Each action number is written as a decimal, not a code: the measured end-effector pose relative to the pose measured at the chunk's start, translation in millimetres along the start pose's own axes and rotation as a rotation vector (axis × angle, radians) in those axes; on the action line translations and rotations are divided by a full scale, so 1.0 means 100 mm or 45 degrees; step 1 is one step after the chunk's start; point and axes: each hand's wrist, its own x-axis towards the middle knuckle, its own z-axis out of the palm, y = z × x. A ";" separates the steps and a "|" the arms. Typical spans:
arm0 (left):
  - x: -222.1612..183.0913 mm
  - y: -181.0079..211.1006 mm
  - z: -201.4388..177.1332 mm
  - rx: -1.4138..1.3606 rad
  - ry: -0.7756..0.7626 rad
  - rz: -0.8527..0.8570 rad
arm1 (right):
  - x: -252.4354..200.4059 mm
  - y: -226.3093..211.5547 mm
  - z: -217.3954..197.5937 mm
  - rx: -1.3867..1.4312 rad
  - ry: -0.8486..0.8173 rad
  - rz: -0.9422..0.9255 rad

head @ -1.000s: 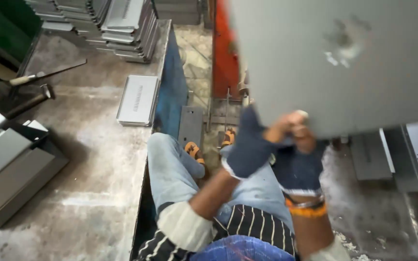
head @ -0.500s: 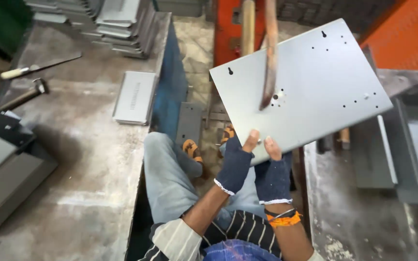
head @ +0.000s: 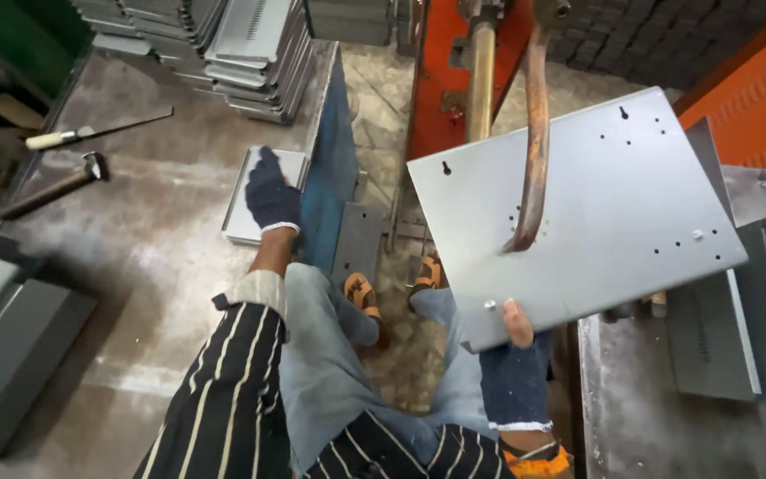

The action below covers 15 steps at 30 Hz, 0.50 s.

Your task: Spot welding metal sheets to assemble industrial enclosures or boxes.

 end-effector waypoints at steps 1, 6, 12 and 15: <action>0.05 -0.06 0.02 0.173 -0.009 -0.069 | -0.01 -0.05 -0.02 -0.299 -0.048 -0.241; -0.30 -0.54 0.67 0.280 -0.538 -0.300 | -0.09 0.31 0.02 0.722 0.159 0.639; -0.41 0.13 -0.08 -0.194 -0.392 0.067 | -0.03 0.50 0.08 0.471 -0.018 0.421; -0.76 0.18 -0.33 -0.340 -0.028 0.236 | 0.12 0.23 0.12 0.999 0.100 0.852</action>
